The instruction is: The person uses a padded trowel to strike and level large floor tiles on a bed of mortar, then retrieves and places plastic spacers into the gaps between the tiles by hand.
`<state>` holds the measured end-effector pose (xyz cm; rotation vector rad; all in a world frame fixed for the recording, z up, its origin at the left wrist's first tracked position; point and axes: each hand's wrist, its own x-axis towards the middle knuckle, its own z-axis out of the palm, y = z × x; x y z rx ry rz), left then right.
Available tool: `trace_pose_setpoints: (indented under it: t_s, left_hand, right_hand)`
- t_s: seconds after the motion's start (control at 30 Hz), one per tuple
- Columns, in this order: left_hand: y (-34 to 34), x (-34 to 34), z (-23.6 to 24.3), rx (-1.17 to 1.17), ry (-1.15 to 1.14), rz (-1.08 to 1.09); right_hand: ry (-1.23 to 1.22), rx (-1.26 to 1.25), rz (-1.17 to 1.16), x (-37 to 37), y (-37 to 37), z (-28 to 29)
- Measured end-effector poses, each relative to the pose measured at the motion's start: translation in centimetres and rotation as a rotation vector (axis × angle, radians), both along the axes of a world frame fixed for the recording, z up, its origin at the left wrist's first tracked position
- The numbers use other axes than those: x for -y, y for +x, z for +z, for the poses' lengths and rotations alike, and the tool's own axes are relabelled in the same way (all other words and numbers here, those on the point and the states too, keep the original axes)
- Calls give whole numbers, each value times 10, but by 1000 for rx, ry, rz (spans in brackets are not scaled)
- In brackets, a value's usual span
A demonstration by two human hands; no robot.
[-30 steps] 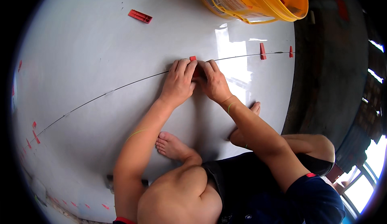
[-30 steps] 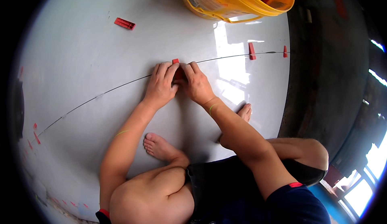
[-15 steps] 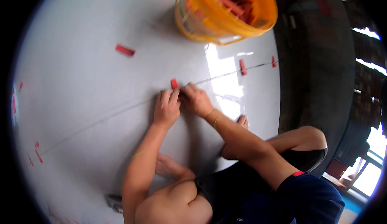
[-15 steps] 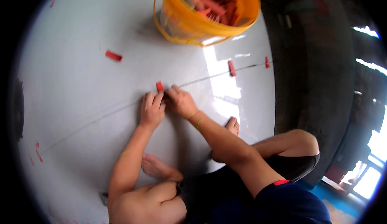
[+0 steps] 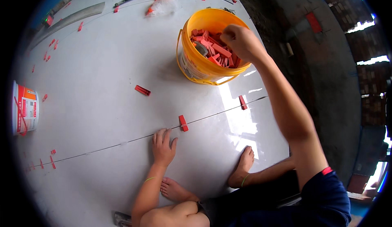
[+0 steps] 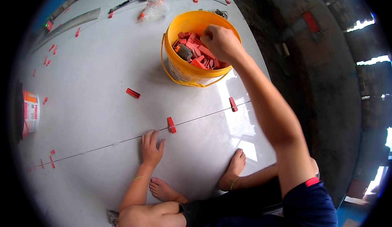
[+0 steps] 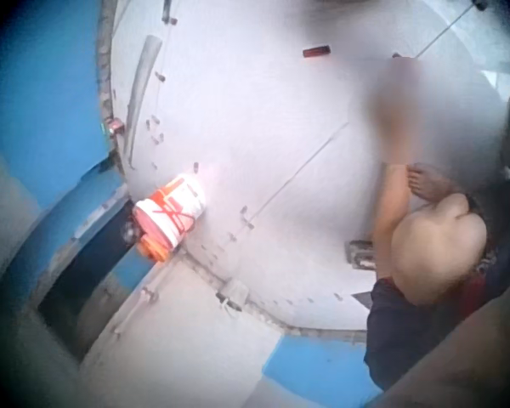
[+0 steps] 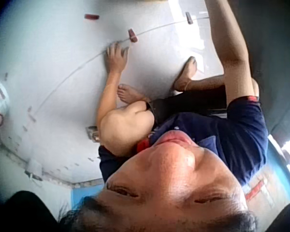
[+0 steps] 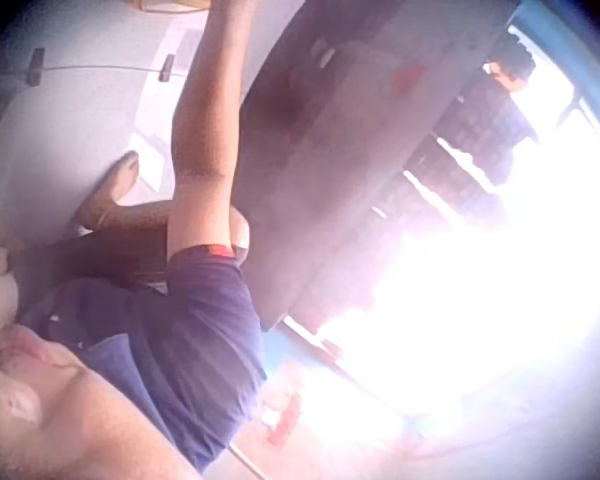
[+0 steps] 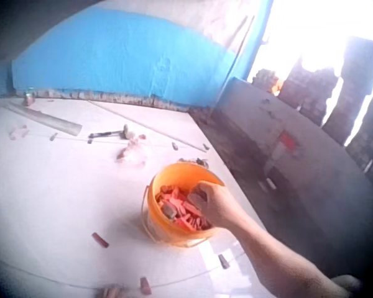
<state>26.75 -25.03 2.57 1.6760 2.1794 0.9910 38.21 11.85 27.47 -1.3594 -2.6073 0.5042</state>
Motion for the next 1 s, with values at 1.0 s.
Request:
trace_pose_setpoints:
  t_s: [1.0]
  left_hand:
    - [-71, 180, 32, -104, -576, 495]
  right_hand:
    - [-22, -198, 1154, 136, -81, 15]
